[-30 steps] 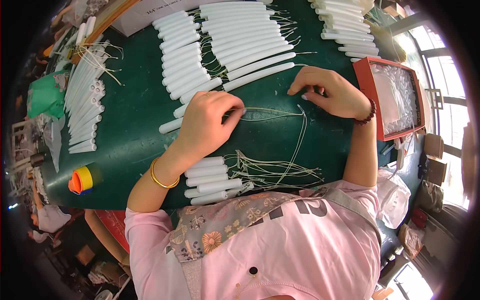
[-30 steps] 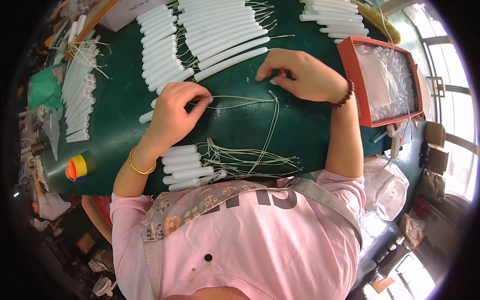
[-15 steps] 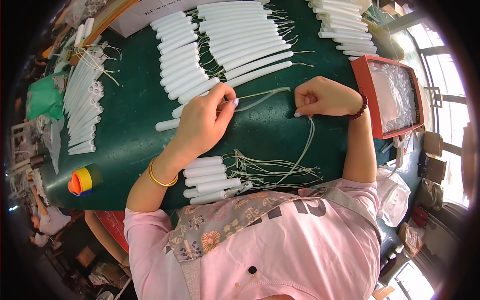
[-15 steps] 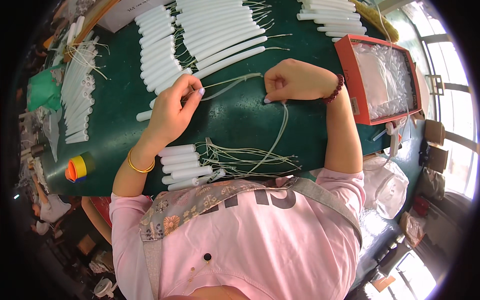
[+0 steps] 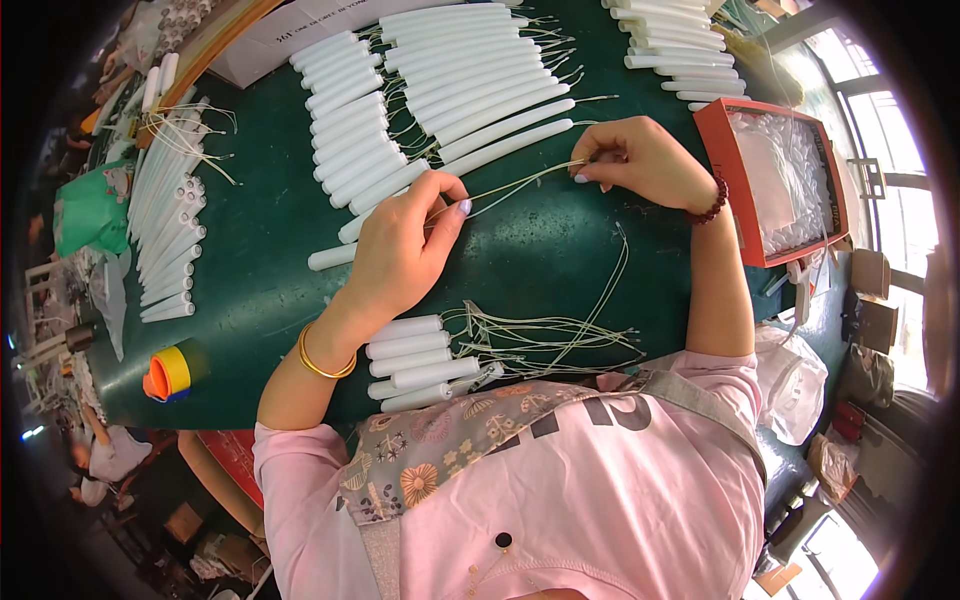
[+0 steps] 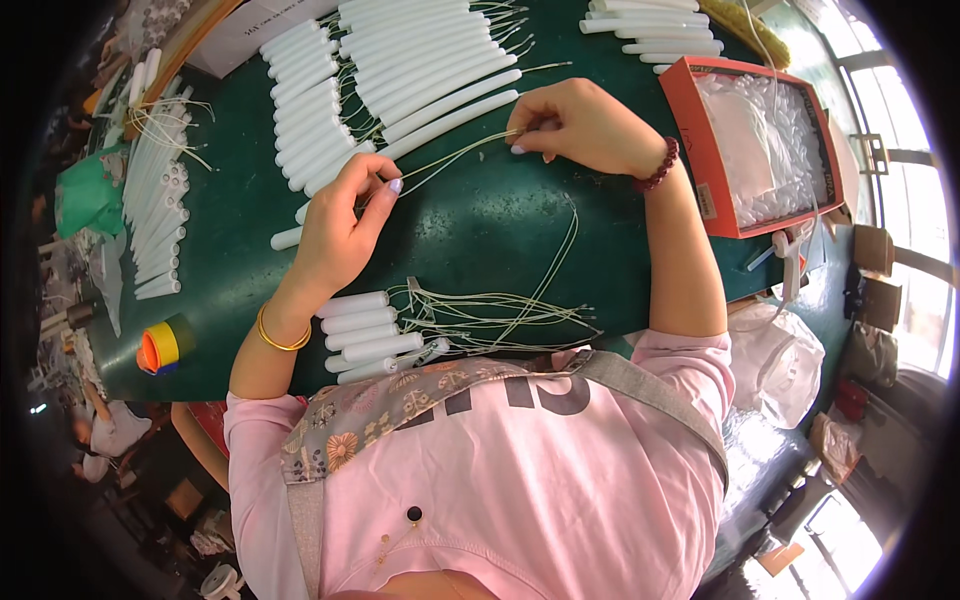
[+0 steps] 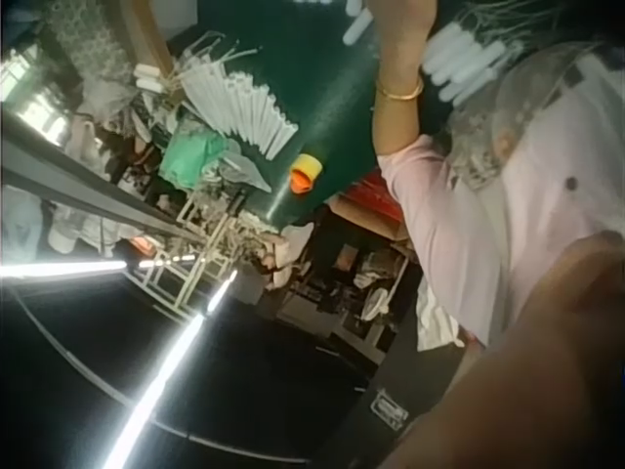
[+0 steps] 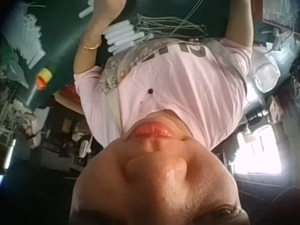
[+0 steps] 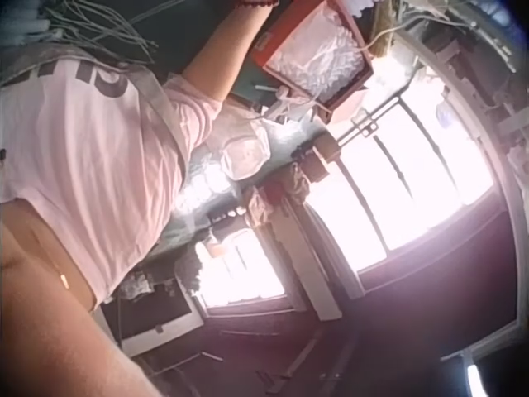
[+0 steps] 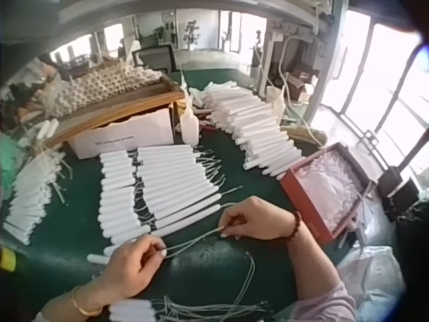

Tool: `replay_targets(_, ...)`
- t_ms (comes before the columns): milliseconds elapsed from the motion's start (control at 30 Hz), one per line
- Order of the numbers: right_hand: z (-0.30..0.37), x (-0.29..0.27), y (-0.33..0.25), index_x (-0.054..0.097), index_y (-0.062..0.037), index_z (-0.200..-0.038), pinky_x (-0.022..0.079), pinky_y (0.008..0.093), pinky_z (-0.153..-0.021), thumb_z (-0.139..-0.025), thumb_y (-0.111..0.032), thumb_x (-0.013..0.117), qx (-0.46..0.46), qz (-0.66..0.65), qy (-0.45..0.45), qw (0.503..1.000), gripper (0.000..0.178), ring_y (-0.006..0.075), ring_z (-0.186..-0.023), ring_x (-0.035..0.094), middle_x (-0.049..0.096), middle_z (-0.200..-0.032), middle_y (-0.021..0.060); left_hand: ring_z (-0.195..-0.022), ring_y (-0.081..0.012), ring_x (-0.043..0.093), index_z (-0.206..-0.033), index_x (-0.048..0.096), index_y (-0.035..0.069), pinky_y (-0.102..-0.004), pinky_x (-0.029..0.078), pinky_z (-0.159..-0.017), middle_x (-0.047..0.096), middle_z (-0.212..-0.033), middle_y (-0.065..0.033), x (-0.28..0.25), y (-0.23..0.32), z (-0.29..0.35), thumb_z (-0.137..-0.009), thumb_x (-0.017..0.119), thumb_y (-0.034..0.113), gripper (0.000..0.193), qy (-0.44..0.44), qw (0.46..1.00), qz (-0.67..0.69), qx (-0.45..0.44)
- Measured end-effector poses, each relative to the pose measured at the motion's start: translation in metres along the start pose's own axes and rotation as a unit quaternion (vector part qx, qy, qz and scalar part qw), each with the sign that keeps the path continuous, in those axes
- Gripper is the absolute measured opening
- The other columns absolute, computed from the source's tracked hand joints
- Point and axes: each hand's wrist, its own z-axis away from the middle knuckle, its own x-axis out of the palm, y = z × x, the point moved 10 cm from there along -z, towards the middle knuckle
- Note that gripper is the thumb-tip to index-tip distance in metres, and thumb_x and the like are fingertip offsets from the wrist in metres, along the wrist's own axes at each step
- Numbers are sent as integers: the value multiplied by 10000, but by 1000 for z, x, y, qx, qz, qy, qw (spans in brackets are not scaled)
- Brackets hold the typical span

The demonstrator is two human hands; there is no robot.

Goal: The recorder is seen assembling small white plastic components by attaching wires and using a hot glue gun at a factory workstation.

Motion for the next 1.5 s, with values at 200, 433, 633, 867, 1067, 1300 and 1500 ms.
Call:
replay_targets(200, 5, -8, 6, 776, 44, -1097, 573, 253, -701, -1028, -142, 699, 1, -87, -18, 996, 213, 109, -718, 666, 770, -921, 53, -655, -129, 499, -1223, 713, 46, -281, 404, -600, 583, -726, -33, 1, 8, -1, -984, 751, 87, 245, -2, 998, -45, 50)
replay_targets(433, 11, 2, -10, 773, 25, -1095, 562, 264, -701, -1054, -172, 664, 7, 87, -105, 991, 229, 122, -739, 674, 772, -954, 65, -678, -246, 609, -943, 791, 65, -367, 467, -647, 646, -737, -53, 6, 26, 3, -868, 796, 71, 76, 36, 967, -162, 192)
replay_targets(633, -15, -66, -20, 772, -36, -1159, 566, 321, -734, -929, -183, 767, 43, 105, 8, 994, 274, 176, -775, 697, 749, -910, 122, -722, -268, 642, -831, 773, 74, -397, 484, -662, 646, -728, -61, 11, 34, 7, -826, 785, 55, 24, 52, 954, -197, 221)
replay_targets(867, -39, -121, 22, 724, -147, -1046, 520, 452, -959, -876, -82, 729, 9, 569, 221, 792, 182, 270, -1153, 676, 667, -1152, 58, -678, -225, 636, -908, 786, -2, -339, 480, -605, 723, -810, -88, -16, 16, 0, -899, 776, 46, 50, 90, 993, -6, 81)
replay_targets(1067, 19, -66, -67, 679, -97, -1025, 518, 466, -994, -831, -57, 743, -181, 376, 323, 850, 209, 275, -1061, 703, 755, -1069, 48, -665, -147, 589, -953, 791, -21, -291, 437, -595, 713, -787, -83, -23, -8, 0, -929, 770, 44, 73, 111, 990, 85, 22)
replay_targets(1300, 51, -30, -86, 659, -80, -1005, 537, 428, -900, -819, -51, 761, -139, 395, 295, 859, 214, 296, -900, 708, 720, -901, 72, -654, -142, 578, -958, 800, -15, -291, 429, -590, 713, -784, -81, -23, -9, -2, -918, 774, 39, 72, 119, 989, 84, 22)
replay_targets(1500, 54, -21, -70, 653, -77, -1010, 549, 421, -793, -823, -62, 757, -81, 338, 261, 900, 215, 298, -820, 705, 724, -896, 70, -657, -142, 583, -939, 796, -11, -283, 427, -585, 698, -769, -72, -21, 0, -3, -913, 776, 45, 65, 105, 992, 52, 37)
